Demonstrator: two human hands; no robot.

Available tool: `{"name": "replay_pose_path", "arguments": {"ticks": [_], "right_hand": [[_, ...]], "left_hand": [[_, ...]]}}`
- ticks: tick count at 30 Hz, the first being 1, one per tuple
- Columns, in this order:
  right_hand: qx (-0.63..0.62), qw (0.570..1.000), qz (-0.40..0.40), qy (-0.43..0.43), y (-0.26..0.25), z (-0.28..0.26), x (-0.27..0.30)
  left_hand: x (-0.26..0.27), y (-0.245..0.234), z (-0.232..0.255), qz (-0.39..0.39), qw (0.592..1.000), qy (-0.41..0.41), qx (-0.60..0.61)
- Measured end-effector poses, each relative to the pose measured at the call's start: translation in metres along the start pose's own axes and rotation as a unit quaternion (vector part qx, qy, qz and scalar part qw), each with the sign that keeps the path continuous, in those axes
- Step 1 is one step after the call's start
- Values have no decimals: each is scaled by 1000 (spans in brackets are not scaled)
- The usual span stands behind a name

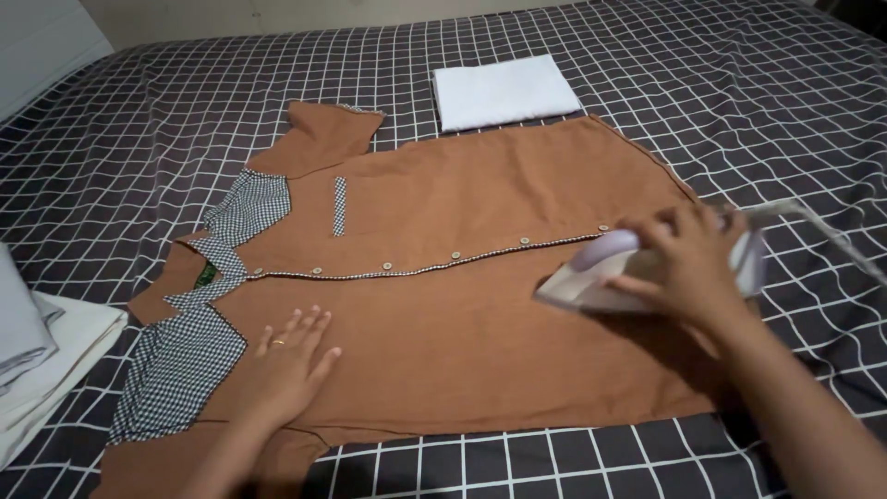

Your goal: The recorder is ironing a brown shirt on a bed with a checkered sheet.

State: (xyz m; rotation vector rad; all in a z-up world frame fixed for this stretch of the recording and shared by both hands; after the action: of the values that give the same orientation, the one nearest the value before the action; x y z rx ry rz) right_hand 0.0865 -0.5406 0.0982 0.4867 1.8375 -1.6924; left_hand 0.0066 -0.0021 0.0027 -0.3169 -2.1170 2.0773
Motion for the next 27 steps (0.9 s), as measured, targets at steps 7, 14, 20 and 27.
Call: {"name": "replay_pose_path", "arguments": {"ticks": [7, 14, 20, 27], "right_hand": [[-116, 992, -46, -37, -10, -33, 2], [-18, 999, 0, 42, 33, 63, -8], [71, 990, -11, 123, 41, 116, 0], [57, 997, -33, 26, 17, 9, 3]], "left_hand": [[-3, 6, -1, 14, 1000, 2, -4], [-2, 2, 0, 9, 1000, -1, -2], [-1, 2, 0, 2, 1000, -4, 2], [-3, 3, 0, 19, 1000, 6, 11]]}}
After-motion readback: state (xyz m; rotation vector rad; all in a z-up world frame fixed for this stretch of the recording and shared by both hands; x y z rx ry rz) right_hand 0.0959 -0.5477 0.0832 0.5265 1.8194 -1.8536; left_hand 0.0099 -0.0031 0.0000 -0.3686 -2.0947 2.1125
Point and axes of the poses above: each hand's wrist, its own x-axis away from the middle knuckle, its own y-axis out of the palm, z = x × y, the point moved 1 cm from there along -x, towards the middle knuckle, and after that the axes turned 11 degrees about y, right-handed, at the moved point
